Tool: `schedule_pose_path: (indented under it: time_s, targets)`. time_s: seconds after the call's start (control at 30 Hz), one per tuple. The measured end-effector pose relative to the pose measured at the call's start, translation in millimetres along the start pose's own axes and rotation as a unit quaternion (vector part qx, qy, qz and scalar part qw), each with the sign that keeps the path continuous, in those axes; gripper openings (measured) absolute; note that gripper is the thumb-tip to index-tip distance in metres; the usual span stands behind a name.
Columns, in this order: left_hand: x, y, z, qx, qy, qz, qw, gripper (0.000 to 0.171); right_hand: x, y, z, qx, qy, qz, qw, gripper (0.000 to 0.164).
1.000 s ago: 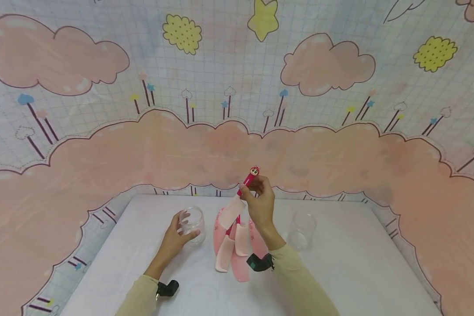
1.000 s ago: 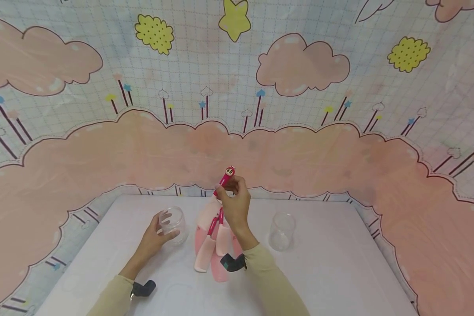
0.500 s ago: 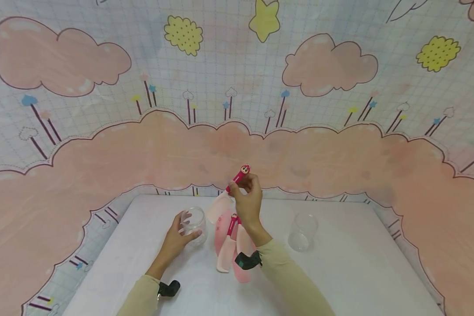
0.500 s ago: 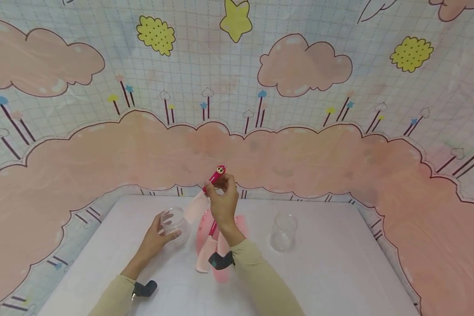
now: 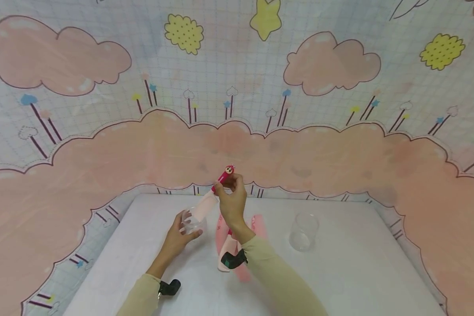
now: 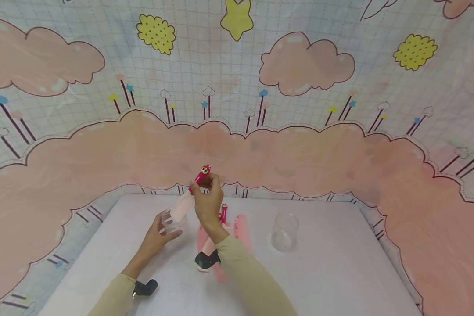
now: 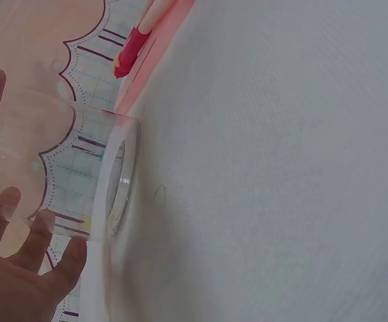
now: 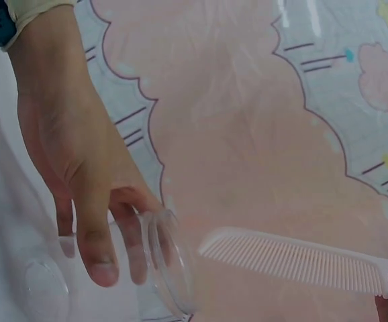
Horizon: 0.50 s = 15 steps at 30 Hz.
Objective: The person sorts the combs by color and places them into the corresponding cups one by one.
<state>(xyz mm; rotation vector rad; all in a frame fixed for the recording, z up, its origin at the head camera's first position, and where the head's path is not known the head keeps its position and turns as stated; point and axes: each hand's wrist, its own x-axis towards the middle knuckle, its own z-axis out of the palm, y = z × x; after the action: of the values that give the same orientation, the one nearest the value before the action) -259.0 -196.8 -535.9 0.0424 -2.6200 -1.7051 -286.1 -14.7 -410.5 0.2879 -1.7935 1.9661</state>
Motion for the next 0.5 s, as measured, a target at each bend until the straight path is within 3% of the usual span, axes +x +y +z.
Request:
schedule_pose_path:
  time_s: [0.17,0.5]
  targets:
    - [0.4,-0.6,-1.3,-0.001,0.003,-0.014,0.9999,0.096,-3,8,13,-0.024,-0.003,-0.006,1.000,0.031]
    - [1.6,-3.3,1.1,0.006,-0.003,-0.006,1.0000,0.096,-5,24,24,-0.021,0.004,-0.004,1.000,0.030]
